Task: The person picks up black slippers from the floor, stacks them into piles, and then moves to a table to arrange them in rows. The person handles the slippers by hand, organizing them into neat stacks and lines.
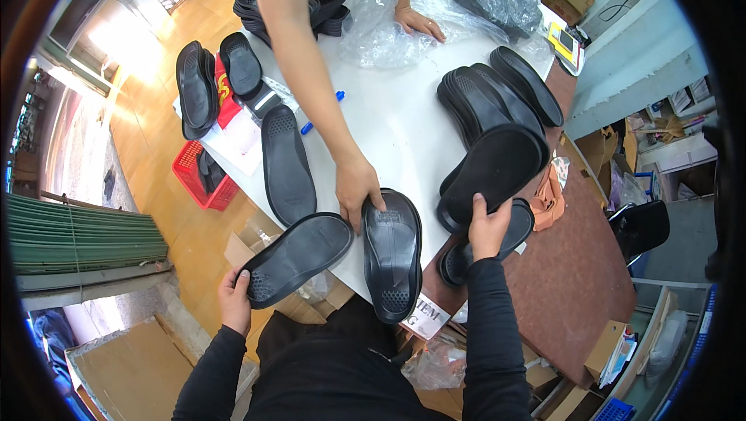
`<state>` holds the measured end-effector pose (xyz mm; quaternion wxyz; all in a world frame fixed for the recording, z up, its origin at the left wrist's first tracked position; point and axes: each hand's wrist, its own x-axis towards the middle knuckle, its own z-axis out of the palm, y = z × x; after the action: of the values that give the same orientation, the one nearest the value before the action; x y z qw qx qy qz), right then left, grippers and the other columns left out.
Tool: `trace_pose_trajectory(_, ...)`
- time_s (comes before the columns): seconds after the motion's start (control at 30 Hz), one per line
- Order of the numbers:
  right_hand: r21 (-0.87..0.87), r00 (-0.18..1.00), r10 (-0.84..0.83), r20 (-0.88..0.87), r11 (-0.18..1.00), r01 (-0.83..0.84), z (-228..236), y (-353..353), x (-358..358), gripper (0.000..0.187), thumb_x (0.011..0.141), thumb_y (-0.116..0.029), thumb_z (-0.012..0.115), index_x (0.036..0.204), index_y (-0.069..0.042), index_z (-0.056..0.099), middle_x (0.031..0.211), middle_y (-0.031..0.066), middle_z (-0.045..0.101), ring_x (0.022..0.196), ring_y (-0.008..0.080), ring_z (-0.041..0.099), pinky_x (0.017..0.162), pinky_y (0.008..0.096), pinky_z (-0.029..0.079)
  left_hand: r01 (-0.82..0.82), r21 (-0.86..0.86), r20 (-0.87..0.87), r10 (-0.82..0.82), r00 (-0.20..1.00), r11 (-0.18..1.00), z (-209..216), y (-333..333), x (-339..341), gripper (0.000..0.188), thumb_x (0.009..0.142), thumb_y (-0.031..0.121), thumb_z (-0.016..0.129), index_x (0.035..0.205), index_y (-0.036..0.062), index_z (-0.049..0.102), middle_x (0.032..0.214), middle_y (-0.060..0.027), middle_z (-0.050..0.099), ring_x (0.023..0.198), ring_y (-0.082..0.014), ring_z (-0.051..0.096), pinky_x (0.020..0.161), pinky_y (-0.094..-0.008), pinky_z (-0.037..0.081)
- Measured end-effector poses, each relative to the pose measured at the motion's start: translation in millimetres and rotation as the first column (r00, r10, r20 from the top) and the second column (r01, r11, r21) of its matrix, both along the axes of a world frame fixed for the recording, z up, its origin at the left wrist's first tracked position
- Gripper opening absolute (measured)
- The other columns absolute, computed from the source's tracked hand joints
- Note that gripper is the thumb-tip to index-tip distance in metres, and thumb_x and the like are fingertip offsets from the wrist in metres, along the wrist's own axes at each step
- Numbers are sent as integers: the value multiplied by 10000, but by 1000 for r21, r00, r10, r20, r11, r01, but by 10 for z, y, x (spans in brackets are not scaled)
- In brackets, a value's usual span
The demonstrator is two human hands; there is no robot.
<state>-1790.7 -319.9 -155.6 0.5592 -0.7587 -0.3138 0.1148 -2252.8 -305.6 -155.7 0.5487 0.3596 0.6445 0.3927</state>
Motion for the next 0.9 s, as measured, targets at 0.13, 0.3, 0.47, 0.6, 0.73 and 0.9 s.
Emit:
trace_pose_trajectory(0.13,68,1000,4,-16,998,-3,214,-16,210,318,887,-35,630,1185,38,547,1074,110,669,988,192,626,907,302,467,-4,25,-11,4,1000,1000,31,-23,-48,202,993,139,579,1102,-16,646,952,-5,661,862,-71,588,814,-235,467)
trace_pose_trajectory(0.3,26,940,124,-319,992,-122,501,-106,314,280,896,-102,654,1117,65,617,1009,78,682,901,138,614,843,268,470,-32,43,-3,32,999,999,58,-31,-7,207,992,133,580,1114,-18,654,972,-12,667,887,-77,593,833,-236,465)
trace_pose_trajectory(0.47,-65,885,206,-418,965,-255,553,-167,239,279,894,-118,647,1109,59,632,1009,75,683,878,129,616,808,262,478,-26,92,-63,32,998,995,58,-20,64,219,993,132,587,1132,-25,651,987,-15,665,913,-82,586,849,-236,462)
trace_pose_trajectory(0.6,-166,944,254,-211,942,-291,590,-71,148,307,880,-147,660,1092,73,637,964,90,697,852,149,628,802,279,484,-35,88,-65,40,997,995,76,3,86,226,992,126,592,1146,-33,639,973,-9,657,889,-75,580,828,-229,465)
trace_pose_trajectory(0.73,-252,971,223,89,948,-194,627,110,50,346,849,-172,687,1099,63,644,940,165,706,844,258,673,801,333,503,-31,98,-56,36,998,995,127,20,95,216,995,120,581,1146,-23,636,1010,-28,676,904,-89,607,863,-243,478)
trace_pose_trajectory(0.9,-523,895,373,245,828,-202,351,336,-144,594,786,-213,715,1284,54,530,1070,261,661,1014,421,627,884,473,495,-48,107,-41,52,998,993,160,24,95,215,993,124,593,1140,-27,640,966,-9,664,868,-74,589,816,-235,479)
